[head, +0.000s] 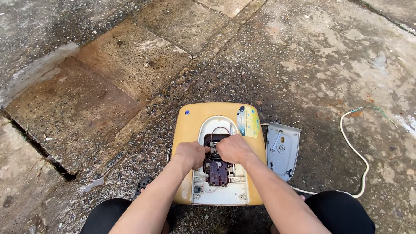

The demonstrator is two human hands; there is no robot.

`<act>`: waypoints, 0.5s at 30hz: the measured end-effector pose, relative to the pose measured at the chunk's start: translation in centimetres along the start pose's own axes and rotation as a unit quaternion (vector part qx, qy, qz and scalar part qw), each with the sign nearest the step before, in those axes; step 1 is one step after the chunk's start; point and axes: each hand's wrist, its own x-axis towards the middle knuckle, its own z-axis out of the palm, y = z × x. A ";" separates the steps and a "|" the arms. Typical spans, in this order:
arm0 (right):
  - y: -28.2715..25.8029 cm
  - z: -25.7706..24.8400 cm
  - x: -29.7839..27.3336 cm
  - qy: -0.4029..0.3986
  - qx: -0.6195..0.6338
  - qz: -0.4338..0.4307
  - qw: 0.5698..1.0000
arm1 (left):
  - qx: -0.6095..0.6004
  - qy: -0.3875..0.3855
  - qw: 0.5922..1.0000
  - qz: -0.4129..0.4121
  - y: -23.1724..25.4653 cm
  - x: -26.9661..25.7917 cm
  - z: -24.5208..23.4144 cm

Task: Repairing the internal wiring and components of an appliance

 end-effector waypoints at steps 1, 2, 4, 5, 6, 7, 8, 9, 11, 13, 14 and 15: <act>0.1 0.0 0.1 0.000 0.001 0.000 1.000 | 0.000 0.000 1.000 0.000 0.0 0.6 0.4; 0.1 0.0 0.1 -0.005 0.001 0.004 1.000 | 0.021 0.001 1.000 -0.002 0.0 1.2 0.7; 0.0 0.0 0.1 -0.011 0.002 0.008 1.000 | 0.042 0.002 0.999 -0.003 0.1 1.8 1.4; 0.1 -0.1 0.1 -0.020 0.008 0.005 1.000 | 0.059 0.006 0.998 0.003 0.2 2.0 1.4; 0.2 -0.3 0.0 -0.029 0.014 0.001 0.999 | 0.076 0.010 0.997 0.008 0.2 2.1 1.5; 0.3 -0.2 0.1 -0.030 0.013 0.002 0.999 | 0.076 0.011 0.997 0.010 0.3 2.7 1.8; 0.3 -0.2 0.1 -0.036 0.009 0.000 0.999 | 0.101 0.014 0.995 0.014 0.4 3.2 2.2; 0.4 -0.2 0.2 -0.043 0.004 -0.003 0.999 | 0.126 0.017 0.992 0.016 0.4 3.7 2.6; 0.3 -0.5 0.2 -0.050 0.004 -0.002 0.999 | 0.151 0.018 0.988 0.024 0.2 3.8 2.2; 0.3 -0.8 0.3 -0.056 0.004 0.002 0.998 | 0.177 0.020 0.983 0.032 0.0 4.4 2.2; 0.3 -1.0 0.4 -0.064 0.006 0.007 0.998 | 0.220 0.018 0.974 0.042 -0.1 4.9 2.4; 0.2 -0.9 0.4 -0.073 0.009 0.013 0.997 | 0.264 0.014 0.963 0.053 -0.2 5.3 2.8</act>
